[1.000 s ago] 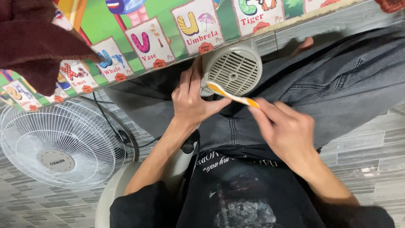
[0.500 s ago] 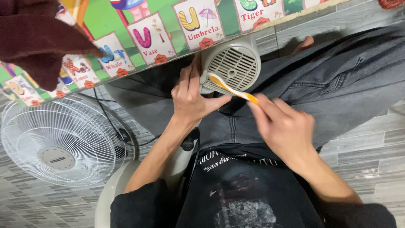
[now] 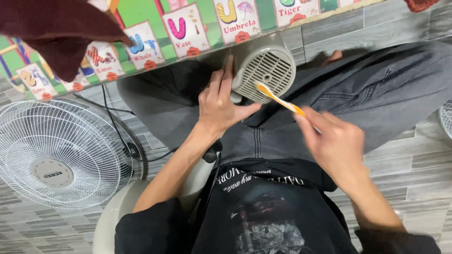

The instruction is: Cleaning the motor housing of a disassembled electric fan using a toothbrush and a cloth.

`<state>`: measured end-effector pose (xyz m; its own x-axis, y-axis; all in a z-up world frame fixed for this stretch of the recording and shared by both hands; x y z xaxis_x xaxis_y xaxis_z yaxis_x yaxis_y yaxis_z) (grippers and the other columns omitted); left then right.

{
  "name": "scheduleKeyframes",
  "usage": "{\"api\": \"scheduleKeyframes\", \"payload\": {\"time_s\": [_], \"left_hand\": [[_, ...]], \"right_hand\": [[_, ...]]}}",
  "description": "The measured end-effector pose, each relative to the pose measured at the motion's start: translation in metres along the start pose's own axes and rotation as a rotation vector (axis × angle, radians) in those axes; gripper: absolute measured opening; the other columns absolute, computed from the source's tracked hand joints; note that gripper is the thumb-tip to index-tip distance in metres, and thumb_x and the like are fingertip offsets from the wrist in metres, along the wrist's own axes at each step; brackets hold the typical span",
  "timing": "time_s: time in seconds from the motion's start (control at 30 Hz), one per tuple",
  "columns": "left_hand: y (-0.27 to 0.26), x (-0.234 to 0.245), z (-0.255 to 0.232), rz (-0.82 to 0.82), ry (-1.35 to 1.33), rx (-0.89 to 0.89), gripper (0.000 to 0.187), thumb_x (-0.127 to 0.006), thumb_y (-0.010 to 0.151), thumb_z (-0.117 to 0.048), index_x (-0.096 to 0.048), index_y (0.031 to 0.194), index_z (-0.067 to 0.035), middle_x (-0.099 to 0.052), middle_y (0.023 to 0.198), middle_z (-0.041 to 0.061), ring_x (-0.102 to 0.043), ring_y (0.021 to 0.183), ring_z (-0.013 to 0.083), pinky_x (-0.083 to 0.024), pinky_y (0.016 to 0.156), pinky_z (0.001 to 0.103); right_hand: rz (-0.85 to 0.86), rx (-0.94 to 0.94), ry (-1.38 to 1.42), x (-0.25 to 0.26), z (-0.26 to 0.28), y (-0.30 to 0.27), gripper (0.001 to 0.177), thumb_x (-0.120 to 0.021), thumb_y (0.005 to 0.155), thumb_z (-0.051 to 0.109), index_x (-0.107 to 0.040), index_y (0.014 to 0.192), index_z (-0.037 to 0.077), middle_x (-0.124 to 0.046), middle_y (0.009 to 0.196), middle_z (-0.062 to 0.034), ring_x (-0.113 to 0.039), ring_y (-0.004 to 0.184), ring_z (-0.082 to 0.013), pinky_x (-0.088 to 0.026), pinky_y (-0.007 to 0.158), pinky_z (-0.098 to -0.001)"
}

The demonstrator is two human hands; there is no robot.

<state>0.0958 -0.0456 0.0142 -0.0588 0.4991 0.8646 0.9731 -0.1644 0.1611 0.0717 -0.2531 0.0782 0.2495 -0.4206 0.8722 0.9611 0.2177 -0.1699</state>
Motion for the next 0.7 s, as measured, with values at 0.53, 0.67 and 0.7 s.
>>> {"api": "scheduleKeyframes", "payload": {"time_s": [0.53, 0.67, 0.7], "left_hand": [[0.0, 0.007, 0.004, -0.056, -0.054, -0.023, 0.106, -0.099, 0.068, -0.045, -0.047, 0.144, 0.008, -0.066, 0.113, 0.018, -0.073, 0.071, 0.0248, -0.064, 0.057, 0.032], [-0.003, 0.005, 0.012, -0.044, -0.052, 0.025, 0.111, -0.098, 0.063, -0.046, -0.045, 0.148, 0.002, -0.062, 0.116, 0.013, -0.07, 0.073, 0.0247, -0.061, 0.061, 0.034], [-0.001, 0.005, 0.008, -0.054, -0.044, -0.015, 0.108, -0.097, 0.066, -0.048, -0.047, 0.145, 0.006, -0.064, 0.113, 0.015, -0.068, 0.066, 0.0225, -0.061, 0.055, 0.032]], "right_hand": [[-0.093, 0.049, -0.019, 0.007, 0.025, 0.011, 0.014, -0.078, 0.1, 0.012, -0.081, 0.109, 0.002, -0.072, 0.079, -0.0105, -0.061, 0.054, -0.0263, -0.044, 0.048, -0.038], [-0.159, 0.098, 0.051, 0.017, 0.032, 0.013, 0.011, -0.08, 0.099, 0.008, -0.081, 0.106, -0.001, -0.071, 0.077, -0.0112, -0.059, 0.055, -0.0283, -0.044, 0.051, -0.0383], [-0.118, 0.062, 0.064, 0.016, 0.023, 0.008, 0.013, -0.078, 0.1, 0.008, -0.081, 0.107, -0.003, -0.074, 0.082, -0.0133, -0.061, 0.056, -0.0291, -0.046, 0.052, -0.0382]]}}
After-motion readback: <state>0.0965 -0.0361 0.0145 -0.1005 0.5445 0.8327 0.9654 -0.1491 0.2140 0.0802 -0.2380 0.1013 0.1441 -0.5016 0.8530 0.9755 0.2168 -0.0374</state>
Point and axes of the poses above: each hand's wrist, its own y-axis towards the middle knuckle, its own x-axis out of the back of the hand, z = x × y, the point moved 10 cm from there along y, towards the middle knuckle
